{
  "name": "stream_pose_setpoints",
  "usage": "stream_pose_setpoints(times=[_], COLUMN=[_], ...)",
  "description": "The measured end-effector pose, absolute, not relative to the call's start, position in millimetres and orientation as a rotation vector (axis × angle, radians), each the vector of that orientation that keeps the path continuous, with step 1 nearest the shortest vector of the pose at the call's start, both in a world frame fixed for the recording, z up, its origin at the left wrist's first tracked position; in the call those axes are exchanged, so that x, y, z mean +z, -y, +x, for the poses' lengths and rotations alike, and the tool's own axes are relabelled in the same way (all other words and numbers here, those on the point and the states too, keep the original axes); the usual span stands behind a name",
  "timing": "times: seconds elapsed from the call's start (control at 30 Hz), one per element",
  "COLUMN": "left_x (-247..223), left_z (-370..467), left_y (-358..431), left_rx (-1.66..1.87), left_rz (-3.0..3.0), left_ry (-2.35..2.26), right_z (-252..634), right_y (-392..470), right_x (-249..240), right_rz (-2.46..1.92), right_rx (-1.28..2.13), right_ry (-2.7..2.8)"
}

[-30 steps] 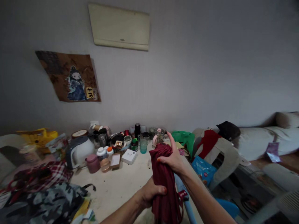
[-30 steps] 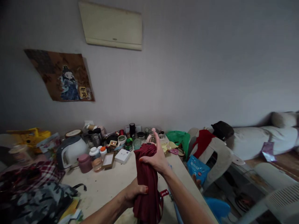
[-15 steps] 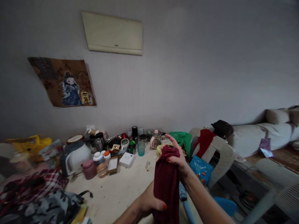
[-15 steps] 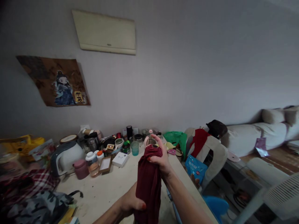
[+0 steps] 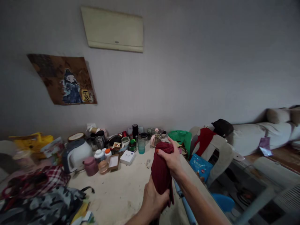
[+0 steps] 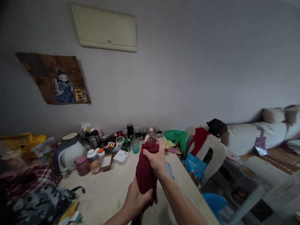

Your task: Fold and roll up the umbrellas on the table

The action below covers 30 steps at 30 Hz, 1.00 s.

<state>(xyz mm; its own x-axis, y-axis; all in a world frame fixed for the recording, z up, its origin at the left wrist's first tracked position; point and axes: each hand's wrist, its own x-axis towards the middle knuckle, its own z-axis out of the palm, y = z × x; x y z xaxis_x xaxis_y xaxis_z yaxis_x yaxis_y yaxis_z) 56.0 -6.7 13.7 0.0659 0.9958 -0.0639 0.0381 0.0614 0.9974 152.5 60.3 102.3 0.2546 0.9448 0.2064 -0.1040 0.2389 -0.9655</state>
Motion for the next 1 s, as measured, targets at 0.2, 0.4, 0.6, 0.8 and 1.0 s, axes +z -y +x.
stream_pose_setpoints(times=[0.2, 0.4, 0.6, 0.8, 1.0], left_x=[27.0, 5.6, 0.0, 10.4, 16.2], left_z=[37.0, 44.2, 44.4, 49.4, -6.4], left_y=[-5.2, -4.8, -2.5, 1.5, -17.6], left_rx=[0.860, 0.921, 0.941, 1.002, 1.093], left_rz=[1.126, 1.095, 1.152, 1.245, 1.185], left_ry=[-0.402, -0.925, -1.101, -1.427, -0.906], right_z=[157.7, 141.7, 133.9, 132.8, 149.7], right_y=[-60.0, -59.0, -43.5, -46.3, -43.0], right_x=[105.2, 72.7, 54.3, 45.7, 70.6], right_rz=[-0.626, -0.969, -1.212, -1.088, -0.774], right_rx=[1.332, 1.143, 0.993, 1.136, 1.409], right_ry=[0.991, 0.861, 1.172, 0.962, 0.691])
